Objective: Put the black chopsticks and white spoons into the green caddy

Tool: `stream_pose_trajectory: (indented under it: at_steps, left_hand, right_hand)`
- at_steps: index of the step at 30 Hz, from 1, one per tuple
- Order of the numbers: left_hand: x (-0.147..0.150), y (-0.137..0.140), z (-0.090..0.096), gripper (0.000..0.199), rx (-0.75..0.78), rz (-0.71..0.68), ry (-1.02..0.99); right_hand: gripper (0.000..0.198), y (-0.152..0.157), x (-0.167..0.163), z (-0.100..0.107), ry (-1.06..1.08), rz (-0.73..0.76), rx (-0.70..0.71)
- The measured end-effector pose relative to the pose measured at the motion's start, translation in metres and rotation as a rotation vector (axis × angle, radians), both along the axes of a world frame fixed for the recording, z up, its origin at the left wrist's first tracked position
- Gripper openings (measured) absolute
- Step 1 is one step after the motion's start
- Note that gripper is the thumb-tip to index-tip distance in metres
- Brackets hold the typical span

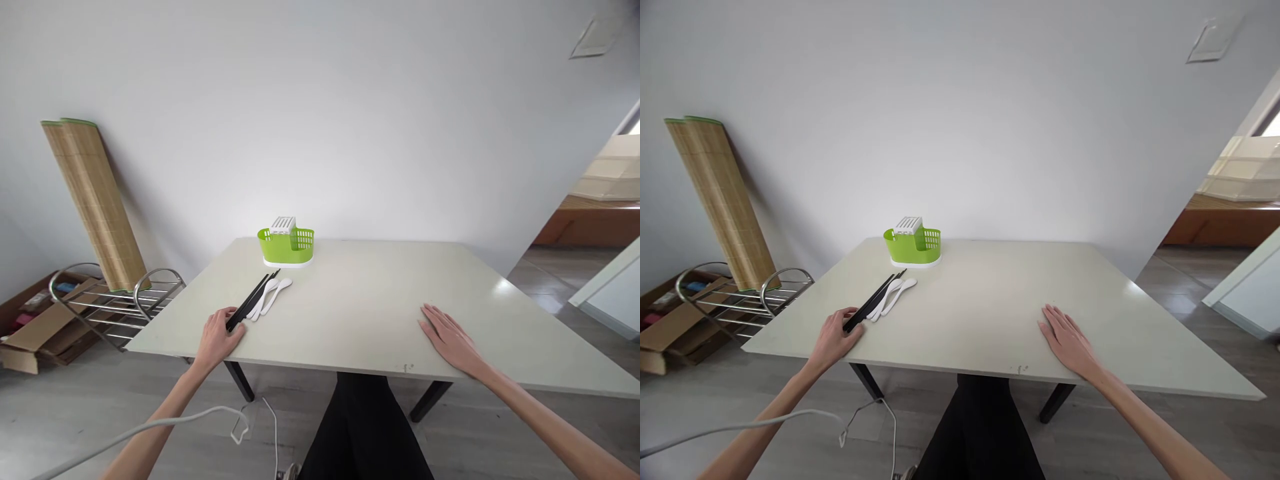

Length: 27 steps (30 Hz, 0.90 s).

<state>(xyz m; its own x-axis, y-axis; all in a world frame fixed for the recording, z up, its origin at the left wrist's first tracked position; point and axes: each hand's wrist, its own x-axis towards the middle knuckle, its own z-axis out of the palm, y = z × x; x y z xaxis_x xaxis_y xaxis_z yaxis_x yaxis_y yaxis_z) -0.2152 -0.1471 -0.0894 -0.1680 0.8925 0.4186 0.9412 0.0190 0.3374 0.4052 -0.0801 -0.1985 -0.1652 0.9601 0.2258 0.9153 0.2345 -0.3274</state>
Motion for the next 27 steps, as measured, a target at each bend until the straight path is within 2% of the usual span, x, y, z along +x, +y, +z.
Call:
stream_pose_trajectory:
  at_steps: [10, 20, 23, 27]
  left_hand:
    - [0.005, 0.001, 0.0, 0.045, 0.012, 0.028, 0.109]
    - [0.006, 0.0, 0.003, 0.047, 0.02, 0.043, 0.056]
    - [0.021, 0.015, 0.015, 0.051, 0.091, 0.009, 0.058]
    - [0.066, 0.064, 0.051, 0.05, 0.204, -0.151, 0.126]
  right_hand:
    - [0.075, -0.001, -0.005, 0.007, 0.013, -0.02, -0.036]
    - [0.072, -0.002, -0.004, 0.006, 0.042, 0.003, 0.01]
    - [0.072, -0.001, -0.004, 0.007, 0.036, 0.009, 0.011]
    - [0.071, -0.002, -0.004, 0.008, 0.028, 0.012, 0.024]
